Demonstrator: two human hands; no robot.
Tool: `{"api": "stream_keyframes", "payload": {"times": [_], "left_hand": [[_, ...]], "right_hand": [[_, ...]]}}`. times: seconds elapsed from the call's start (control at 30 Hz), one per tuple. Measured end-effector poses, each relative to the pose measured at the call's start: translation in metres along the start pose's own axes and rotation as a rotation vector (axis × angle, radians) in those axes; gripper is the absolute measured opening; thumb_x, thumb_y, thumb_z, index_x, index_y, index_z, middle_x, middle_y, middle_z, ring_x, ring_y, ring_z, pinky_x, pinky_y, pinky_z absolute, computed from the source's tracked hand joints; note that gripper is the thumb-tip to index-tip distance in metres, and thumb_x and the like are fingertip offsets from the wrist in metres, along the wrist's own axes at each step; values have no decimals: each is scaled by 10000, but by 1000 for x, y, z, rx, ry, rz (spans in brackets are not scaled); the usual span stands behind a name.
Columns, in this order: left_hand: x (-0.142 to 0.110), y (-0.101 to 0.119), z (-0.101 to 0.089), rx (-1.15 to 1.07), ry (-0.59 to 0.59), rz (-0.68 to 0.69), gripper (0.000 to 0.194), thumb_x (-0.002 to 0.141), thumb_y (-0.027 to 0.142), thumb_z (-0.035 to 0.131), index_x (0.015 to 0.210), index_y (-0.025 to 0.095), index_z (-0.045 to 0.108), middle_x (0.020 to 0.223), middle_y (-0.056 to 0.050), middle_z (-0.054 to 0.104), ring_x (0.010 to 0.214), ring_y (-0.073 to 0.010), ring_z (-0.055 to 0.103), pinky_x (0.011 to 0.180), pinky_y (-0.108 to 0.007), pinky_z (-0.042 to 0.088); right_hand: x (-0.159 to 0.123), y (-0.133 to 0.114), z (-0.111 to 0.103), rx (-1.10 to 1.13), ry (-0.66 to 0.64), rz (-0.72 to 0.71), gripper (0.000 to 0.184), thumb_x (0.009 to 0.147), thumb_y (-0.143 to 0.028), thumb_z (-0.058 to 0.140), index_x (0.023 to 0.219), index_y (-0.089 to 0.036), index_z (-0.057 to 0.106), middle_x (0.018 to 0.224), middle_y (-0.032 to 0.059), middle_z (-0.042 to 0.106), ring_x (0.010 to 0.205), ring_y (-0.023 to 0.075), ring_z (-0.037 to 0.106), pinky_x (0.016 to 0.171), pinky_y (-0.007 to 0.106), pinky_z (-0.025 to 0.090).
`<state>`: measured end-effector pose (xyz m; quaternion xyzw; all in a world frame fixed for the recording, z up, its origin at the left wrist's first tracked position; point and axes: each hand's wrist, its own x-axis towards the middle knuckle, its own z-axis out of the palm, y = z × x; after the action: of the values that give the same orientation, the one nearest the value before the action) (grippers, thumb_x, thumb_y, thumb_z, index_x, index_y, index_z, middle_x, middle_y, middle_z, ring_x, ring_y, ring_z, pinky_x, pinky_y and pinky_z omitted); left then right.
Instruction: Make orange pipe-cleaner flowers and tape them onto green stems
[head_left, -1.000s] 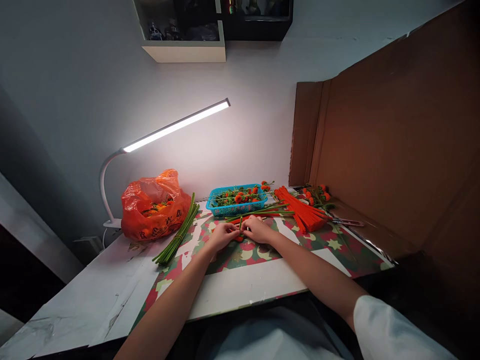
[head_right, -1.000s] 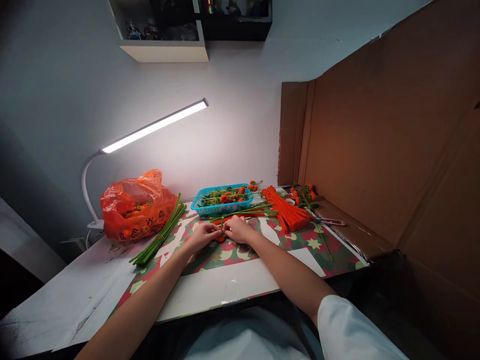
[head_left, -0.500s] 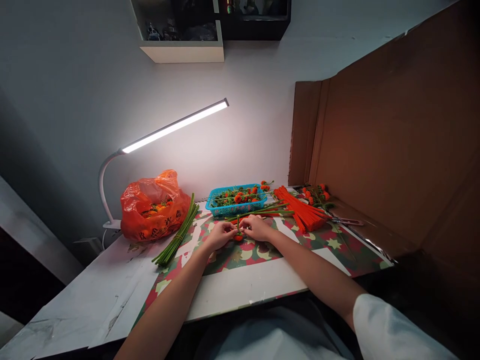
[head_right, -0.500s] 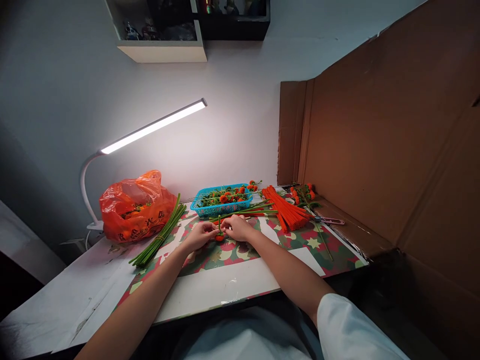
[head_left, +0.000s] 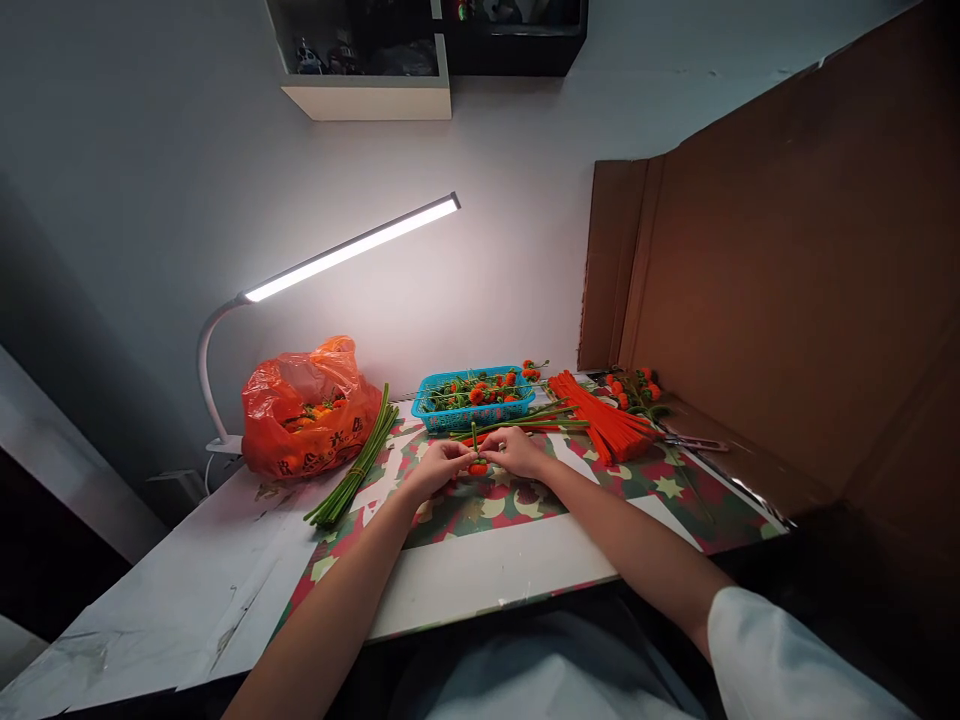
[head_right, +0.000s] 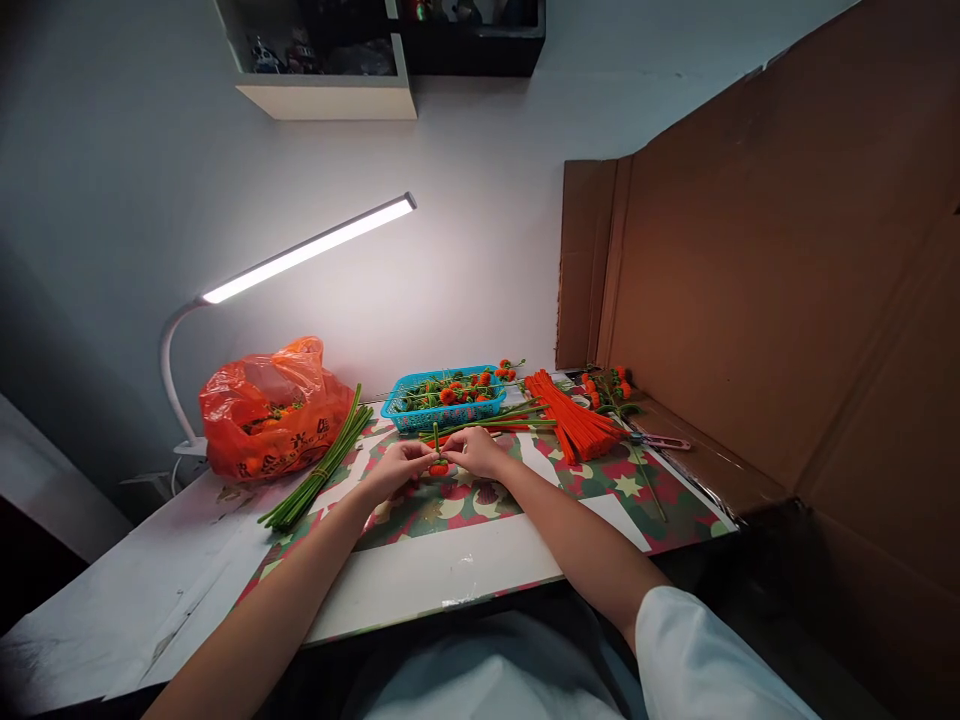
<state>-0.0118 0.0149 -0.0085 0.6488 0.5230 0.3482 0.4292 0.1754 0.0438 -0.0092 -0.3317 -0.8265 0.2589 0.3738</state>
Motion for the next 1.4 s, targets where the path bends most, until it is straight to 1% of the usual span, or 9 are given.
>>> {"api": "stream_keyframes", "payload": {"times": [0.27,0.43,0.6,0.73,0.87,0.97,1.07,1.2,1.4], "left_hand": [[0,-2,-3,-91,-50,-40,391,661,527,645,752,149,602,579,22,546,400,-62,408,353,-177,294],[5,-7,-1,-48,-43,-36,283,691,437,614,699,157,575,562,38,522,415,-58,412,369,-164,315],[3,-3,1,-69,-50,-26,230,699,387,595,711,158,570,567,46,496,417,-56,401,369,-162,310],[0,1,-1,-61,-89,-36,266,677,412,627,707,151,584,541,47,472,427,-59,394,384,-167,303],[2,-4,-4,-29,-135,-15,326,655,473,654,690,158,578,523,51,462,424,-58,370,386,-174,267],[6,-11,-4,-54,-151,2,361,633,497,679,692,155,579,536,43,489,433,-63,392,392,-180,278],[8,-13,-1,-105,-132,32,392,605,497,712,718,150,570,572,37,514,462,-68,448,420,-183,327],[8,-9,2,-194,-45,74,428,557,462,762,732,173,499,580,67,497,469,-63,473,472,-192,393],[9,-9,2,-174,8,97,403,566,419,774,658,165,475,544,68,499,441,-45,435,436,-165,337]], "right_hand": [[-2,-4,1,45,9,10,119,754,-246,635,742,-147,701,726,41,697,655,144,606,597,231,444],[-2,1,4,61,-5,-4,121,754,-237,626,761,-142,700,719,43,689,643,140,604,595,230,446],[-2,1,5,128,0,-1,136,743,-250,639,765,-126,692,703,47,669,630,134,578,585,233,439],[-1,2,4,179,-33,14,232,725,-314,666,861,-127,684,699,31,652,646,139,572,594,241,435],[0,7,4,194,-86,-32,235,714,-353,679,761,-122,678,663,18,627,631,132,540,593,241,423],[0,10,6,204,-75,-38,226,704,-347,686,734,-124,673,658,17,623,628,126,529,598,238,422],[0,11,7,204,-60,-28,220,705,-341,683,731,-122,673,655,19,621,617,121,519,590,234,416],[0,8,5,213,-37,-46,254,711,-375,678,746,-123,675,667,21,617,607,116,499,578,233,407],[0,3,3,175,-32,-35,285,722,-412,667,731,-127,673,646,23,612,597,121,506,567,236,404]]}}
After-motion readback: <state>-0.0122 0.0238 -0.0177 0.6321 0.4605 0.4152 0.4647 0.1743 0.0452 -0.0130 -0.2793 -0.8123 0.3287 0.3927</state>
